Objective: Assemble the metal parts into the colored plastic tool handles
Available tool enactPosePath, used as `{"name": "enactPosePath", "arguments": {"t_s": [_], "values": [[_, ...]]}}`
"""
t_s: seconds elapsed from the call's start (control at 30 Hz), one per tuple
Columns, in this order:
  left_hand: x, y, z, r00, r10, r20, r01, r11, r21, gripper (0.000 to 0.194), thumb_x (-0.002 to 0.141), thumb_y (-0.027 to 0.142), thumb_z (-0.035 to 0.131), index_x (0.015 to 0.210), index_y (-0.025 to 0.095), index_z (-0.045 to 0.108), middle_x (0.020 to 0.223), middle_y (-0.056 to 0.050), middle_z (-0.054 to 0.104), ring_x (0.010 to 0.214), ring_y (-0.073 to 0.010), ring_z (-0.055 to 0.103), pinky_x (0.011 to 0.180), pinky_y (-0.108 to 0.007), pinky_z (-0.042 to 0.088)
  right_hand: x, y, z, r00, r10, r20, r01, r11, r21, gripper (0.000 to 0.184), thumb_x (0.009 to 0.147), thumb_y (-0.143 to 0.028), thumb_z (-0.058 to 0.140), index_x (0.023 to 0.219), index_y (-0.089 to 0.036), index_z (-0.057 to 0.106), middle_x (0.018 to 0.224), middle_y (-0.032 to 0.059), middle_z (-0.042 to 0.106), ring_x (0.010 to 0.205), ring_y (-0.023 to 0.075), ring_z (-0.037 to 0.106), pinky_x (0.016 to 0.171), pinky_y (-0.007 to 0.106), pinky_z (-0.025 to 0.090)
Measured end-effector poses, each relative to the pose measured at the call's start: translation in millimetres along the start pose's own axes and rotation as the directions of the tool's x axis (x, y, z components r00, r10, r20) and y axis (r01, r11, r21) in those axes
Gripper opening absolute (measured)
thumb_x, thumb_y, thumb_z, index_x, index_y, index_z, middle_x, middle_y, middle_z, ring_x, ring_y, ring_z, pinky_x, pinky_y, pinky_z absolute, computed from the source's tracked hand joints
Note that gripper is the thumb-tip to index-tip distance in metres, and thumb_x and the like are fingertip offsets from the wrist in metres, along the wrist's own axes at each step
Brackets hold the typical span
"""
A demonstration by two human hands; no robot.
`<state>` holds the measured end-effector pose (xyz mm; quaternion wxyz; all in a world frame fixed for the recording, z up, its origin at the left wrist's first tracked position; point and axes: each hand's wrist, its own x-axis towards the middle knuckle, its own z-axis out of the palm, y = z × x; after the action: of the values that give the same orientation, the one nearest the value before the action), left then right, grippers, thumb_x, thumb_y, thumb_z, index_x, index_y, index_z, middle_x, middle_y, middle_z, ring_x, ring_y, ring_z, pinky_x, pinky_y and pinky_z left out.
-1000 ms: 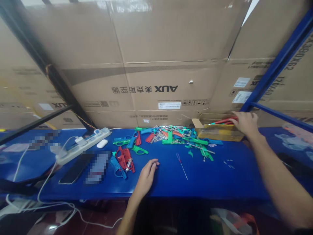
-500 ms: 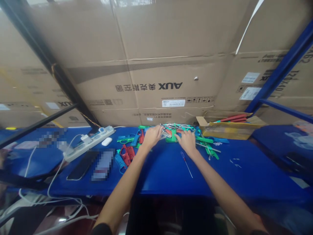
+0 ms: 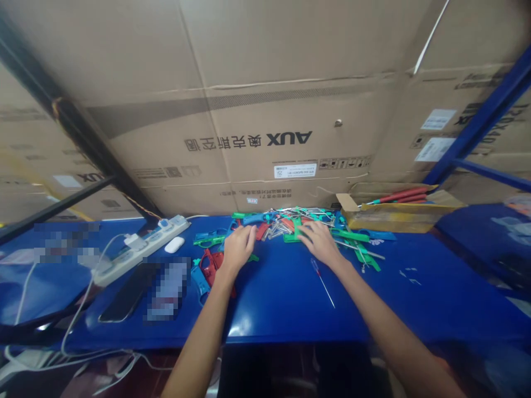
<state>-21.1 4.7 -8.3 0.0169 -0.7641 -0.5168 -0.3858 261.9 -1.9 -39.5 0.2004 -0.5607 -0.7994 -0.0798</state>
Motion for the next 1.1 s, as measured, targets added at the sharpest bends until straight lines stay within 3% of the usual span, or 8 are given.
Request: {"name": "enactPosePath", "arguments": {"t_s": [0.1,0.27,0.43,0.53,0.73,0.87,1.0,1.1], "values": [[2.4,-6.0,-9.4,0.988,-0.081,-0.129,0.085,0.996,0.019,0.041,0.106,0.034,0.035,0.090,0.020,0.070,0.077,-0.006,0.068,0.081,-0.0207,0.061,0.072,-0.029,0.041,-1.9,-13.0,0.5,0.973,-0.228,0.039,0.226,0.973,0.055,0.035,0.096,-0.045,0.061,0.122,-0.024,0.071,0.137,0.0105,0.061,0.126,0.0291,0.049,0.103,0.044,0.037],[1.5,-22.5,-30.8,0.886,-0.216,-0.409,0.250,0.968,0.031,0.042,0.105,0.032,0.036,0.082,0.021,0.069,0.072,-0.004,0.068,0.078,-0.0204,0.060,0.077,-0.030,0.042,-1.4,-20.0,-3.3,0.966,-0.257,0.036,0.249,0.958,0.144,0.014,0.092,-0.034,0.068,0.095,-0.022,0.076,0.134,0.0120,0.062,0.125,0.0313,0.050,0.100,0.049,0.037],[1.6,-25.0,-31.8,0.908,-0.212,-0.361,0.236,0.972,0.021,0.042,0.105,0.031,0.037,0.077,0.021,0.067,0.072,-0.004,0.068,0.076,-0.0190,0.062,0.075,-0.029,0.042,-2.7,-13.4,-18.2,0.956,-0.294,-0.007,0.287,0.926,0.246,0.021,0.101,-0.027,0.054,0.096,-0.022,0.074,0.110,0.0068,0.073,0.107,0.0227,0.060,0.095,0.040,0.039],[1.7,-23.7,-29.6,0.907,-0.235,-0.351,0.248,0.969,-0.006,0.042,0.105,0.032,0.037,0.078,0.020,0.067,0.069,-0.003,0.066,0.072,-0.0181,0.061,0.072,-0.028,0.042,-4.4,-15.7,-17.6,0.963,-0.268,-0.038,0.269,0.930,0.249,0.023,0.100,-0.031,0.055,0.114,-0.023,0.071,0.120,0.0080,0.072,0.112,0.0249,0.058,0.097,0.041,0.038],[1.1,-21.1,-27.2,0.917,-0.237,-0.321,0.240,0.970,-0.029,0.042,0.104,0.032,0.038,0.076,0.020,0.067,0.068,-0.002,0.066,0.070,-0.0172,0.061,0.071,-0.028,0.042,-4.9,-27.2,-4.3,0.953,-0.259,0.158,0.251,0.965,0.071,0.047,0.092,-0.007,0.050,0.137,-0.015,0.059,0.114,0.0128,0.074,0.103,0.0291,0.056,0.084,0.041,0.039],[1.1,-19.0,-26.3,0.925,-0.220,-0.310,0.212,0.976,-0.059,0.041,0.104,0.031,0.039,0.075,0.020,0.066,0.067,-0.002,0.065,0.071,-0.0168,0.061,0.073,-0.028,0.042,-4.2,-30.1,-12.0,0.968,-0.248,-0.042,0.251,0.940,0.231,0.034,0.090,-0.006,0.049,0.114,-0.018,0.070,0.108,0.0098,0.074,0.098,0.0255,0.058,0.084,0.039,0.039],[0.8,-17.9,-26.1,0.936,-0.190,-0.296,0.178,0.982,-0.070,0.041,0.104,0.030,0.040,0.072,0.020,0.065,0.068,-0.002,0.065,0.069,-0.0162,0.060,0.071,-0.028,0.042,-5.1,-22.2,-26.4,0.955,-0.088,-0.284,0.252,0.744,0.619,0.016,0.090,-0.011,0.053,0.079,-0.022,0.060,0.094,0.0048,0.068,0.091,0.0205,0.061,0.087,0.037,0.043],[-0.1,-18.2,-25.1,0.958,-0.153,-0.243,0.141,0.988,-0.068,0.042,0.105,0.031,0.039,0.073,0.020,0.065,0.070,-0.002,0.065,0.070,-0.0162,0.060,0.072,-0.028,0.042,-7.6,-15.1,-31.2,0.982,-0.038,-0.187,0.178,0.535,0.826,0.014,0.086,-0.019,0.065,0.082,-0.023,0.052,0.097,0.0031,0.061,0.095,0.0195,0.060,0.088,0.036,0.046]]}}
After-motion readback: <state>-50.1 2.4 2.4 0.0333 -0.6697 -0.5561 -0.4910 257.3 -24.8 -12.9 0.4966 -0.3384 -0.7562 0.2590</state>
